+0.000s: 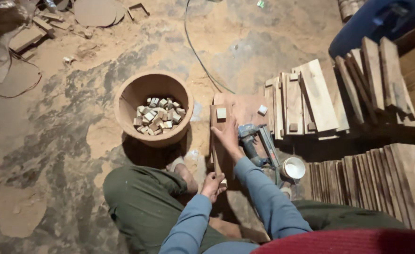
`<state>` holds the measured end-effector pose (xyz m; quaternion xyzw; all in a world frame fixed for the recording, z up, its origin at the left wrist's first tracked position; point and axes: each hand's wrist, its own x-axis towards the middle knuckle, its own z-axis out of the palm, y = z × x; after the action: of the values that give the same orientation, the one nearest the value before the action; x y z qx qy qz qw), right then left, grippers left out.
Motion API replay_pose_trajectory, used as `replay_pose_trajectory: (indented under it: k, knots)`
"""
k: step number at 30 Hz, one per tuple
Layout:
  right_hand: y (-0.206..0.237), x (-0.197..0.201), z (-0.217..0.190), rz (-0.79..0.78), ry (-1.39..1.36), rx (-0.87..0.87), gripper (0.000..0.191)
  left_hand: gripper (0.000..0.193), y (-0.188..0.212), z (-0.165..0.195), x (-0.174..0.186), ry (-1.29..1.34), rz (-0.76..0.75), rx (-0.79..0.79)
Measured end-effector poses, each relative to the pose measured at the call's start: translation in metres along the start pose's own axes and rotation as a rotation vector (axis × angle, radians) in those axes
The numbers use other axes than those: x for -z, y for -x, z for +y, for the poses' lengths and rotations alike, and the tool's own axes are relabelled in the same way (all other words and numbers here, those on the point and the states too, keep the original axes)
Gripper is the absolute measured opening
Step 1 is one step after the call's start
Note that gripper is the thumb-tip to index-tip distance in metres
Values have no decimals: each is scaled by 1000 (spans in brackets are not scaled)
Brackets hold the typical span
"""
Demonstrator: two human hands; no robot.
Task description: The person sits on the floor and assembles small wooden frames by attaching square blocks to wooden slats. They apply glue to the blocks, position them on the slats, and use a nail gun to secure them. The person repeats this process for multiple frames.
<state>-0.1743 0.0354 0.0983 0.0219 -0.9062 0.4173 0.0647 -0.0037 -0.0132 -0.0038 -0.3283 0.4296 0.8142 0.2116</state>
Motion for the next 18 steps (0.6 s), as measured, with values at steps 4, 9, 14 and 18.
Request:
replay_pose_trajectory:
  k: [4,9,14,18]
  knots:
    - [44,5,30,0,132,311,89,16,-4,-3,1,-86,75,11]
    - [128,45,69,-335,-20,175,55,18,-14,-4,-4,-96,43,-82]
    - [148,64,86,-520,-11,335,73,18,-20,-12,-7,36,97,-61]
    - [140,61,93,-511,4,347,69,20,-23,-6,-2,58,88,-62]
